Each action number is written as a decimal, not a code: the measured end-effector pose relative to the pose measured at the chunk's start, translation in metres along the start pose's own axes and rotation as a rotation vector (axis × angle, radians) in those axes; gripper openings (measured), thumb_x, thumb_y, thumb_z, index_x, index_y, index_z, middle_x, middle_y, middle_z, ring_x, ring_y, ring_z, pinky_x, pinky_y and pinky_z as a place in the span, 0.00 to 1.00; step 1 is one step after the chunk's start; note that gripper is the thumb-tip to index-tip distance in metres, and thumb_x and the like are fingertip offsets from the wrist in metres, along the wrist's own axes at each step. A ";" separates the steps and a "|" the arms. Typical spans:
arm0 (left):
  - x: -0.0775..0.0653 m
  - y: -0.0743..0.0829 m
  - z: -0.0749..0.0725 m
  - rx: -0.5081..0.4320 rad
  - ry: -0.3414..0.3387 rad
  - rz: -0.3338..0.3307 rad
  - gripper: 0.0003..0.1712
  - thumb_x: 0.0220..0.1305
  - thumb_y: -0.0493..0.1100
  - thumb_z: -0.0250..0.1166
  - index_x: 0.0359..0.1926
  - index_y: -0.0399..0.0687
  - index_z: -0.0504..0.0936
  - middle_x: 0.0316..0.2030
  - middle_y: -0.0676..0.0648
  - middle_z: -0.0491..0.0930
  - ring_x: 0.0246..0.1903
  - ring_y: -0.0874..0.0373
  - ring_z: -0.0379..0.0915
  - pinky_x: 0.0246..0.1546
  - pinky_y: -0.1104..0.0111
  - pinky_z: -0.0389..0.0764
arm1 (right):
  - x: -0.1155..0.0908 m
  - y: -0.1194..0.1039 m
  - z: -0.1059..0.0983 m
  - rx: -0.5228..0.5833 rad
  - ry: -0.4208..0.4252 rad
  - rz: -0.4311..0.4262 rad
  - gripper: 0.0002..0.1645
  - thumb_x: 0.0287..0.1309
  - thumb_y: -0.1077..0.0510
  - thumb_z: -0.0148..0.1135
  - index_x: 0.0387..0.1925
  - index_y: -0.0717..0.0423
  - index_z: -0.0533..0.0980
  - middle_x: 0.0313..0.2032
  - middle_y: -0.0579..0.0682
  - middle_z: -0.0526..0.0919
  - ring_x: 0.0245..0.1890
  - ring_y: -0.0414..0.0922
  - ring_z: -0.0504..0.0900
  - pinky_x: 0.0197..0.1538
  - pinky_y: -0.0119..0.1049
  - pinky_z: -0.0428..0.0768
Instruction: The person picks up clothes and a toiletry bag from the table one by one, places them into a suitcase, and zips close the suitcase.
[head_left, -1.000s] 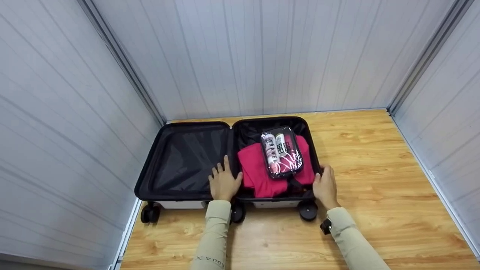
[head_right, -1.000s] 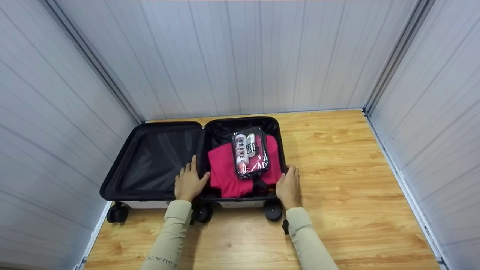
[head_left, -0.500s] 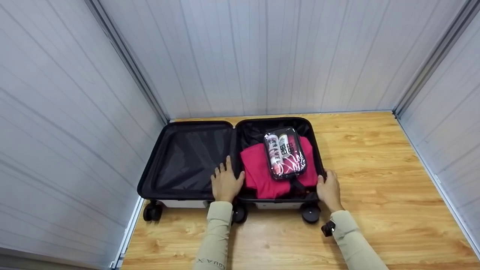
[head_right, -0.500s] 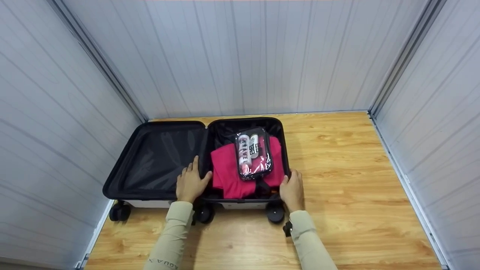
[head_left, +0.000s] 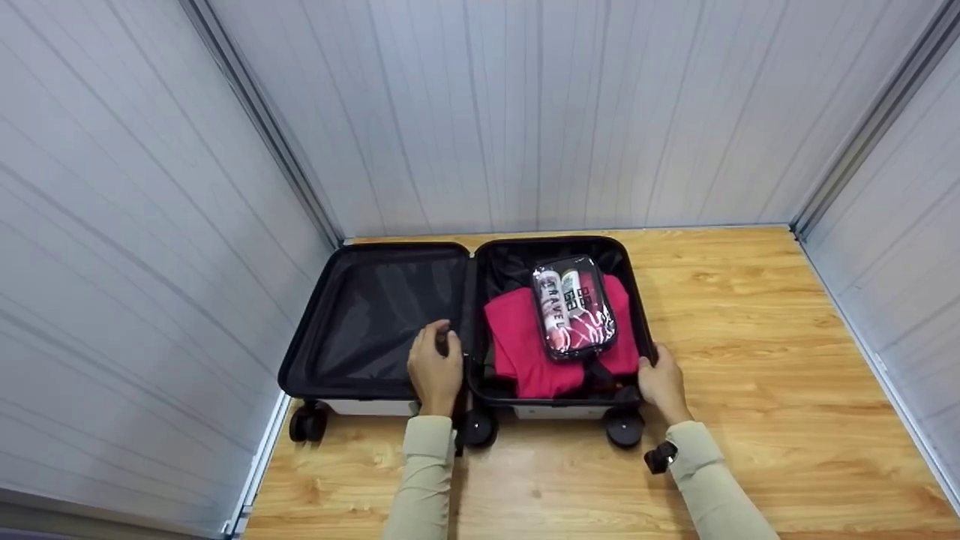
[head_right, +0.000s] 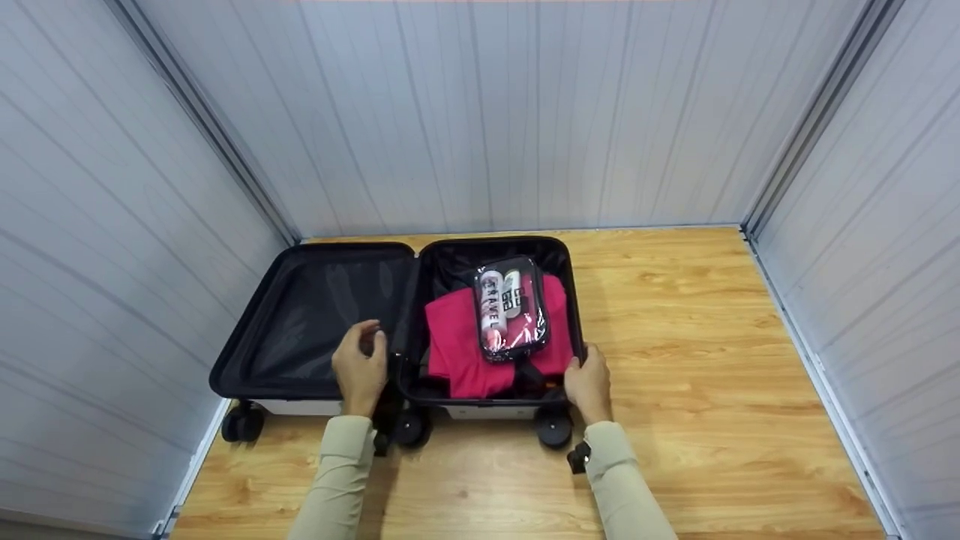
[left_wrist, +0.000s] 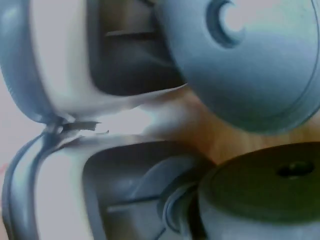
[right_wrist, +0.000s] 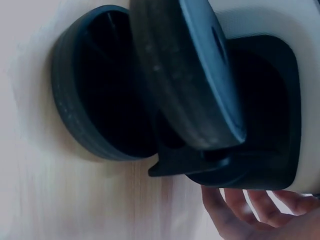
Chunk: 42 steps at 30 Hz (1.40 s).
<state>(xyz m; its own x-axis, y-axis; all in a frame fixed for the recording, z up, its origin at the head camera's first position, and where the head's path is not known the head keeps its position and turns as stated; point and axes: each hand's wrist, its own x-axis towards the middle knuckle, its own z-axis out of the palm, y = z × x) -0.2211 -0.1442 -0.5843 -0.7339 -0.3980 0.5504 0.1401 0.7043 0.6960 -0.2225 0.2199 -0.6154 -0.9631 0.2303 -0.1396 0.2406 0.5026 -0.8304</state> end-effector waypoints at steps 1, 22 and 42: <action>0.000 -0.001 -0.003 -0.031 0.025 -0.011 0.09 0.64 0.39 0.67 0.45 0.47 0.88 0.38 0.49 0.87 0.39 0.53 0.82 0.44 0.57 0.81 | 0.000 0.000 -0.001 0.004 -0.003 0.004 0.25 0.72 0.62 0.45 0.66 0.68 0.67 0.64 0.74 0.73 0.66 0.70 0.70 0.70 0.62 0.66; -0.004 -0.078 -0.066 -0.109 0.619 -0.647 0.46 0.61 0.34 0.68 0.74 0.48 0.53 0.73 0.40 0.47 0.76 0.47 0.43 0.77 0.61 0.52 | 0.001 0.002 -0.001 0.077 -0.074 0.015 0.24 0.74 0.61 0.44 0.65 0.70 0.65 0.62 0.75 0.73 0.65 0.68 0.70 0.71 0.61 0.65; -0.017 -0.084 -0.081 -1.019 0.170 -1.246 0.33 0.66 0.60 0.65 0.67 0.54 0.70 0.57 0.56 0.71 0.60 0.58 0.66 0.75 0.60 0.60 | 0.002 0.003 -0.004 0.109 -0.115 0.019 0.22 0.77 0.61 0.43 0.63 0.72 0.65 0.61 0.75 0.73 0.65 0.66 0.71 0.73 0.60 0.64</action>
<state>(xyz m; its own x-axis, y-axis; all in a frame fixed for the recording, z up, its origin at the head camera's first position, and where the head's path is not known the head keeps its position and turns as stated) -0.1662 -0.2445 -0.6150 -0.6551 -0.4999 -0.5665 -0.0439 -0.7233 0.6891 -0.2235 0.2253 -0.6165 -0.9675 0.1385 -0.2115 0.2502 0.4042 -0.8798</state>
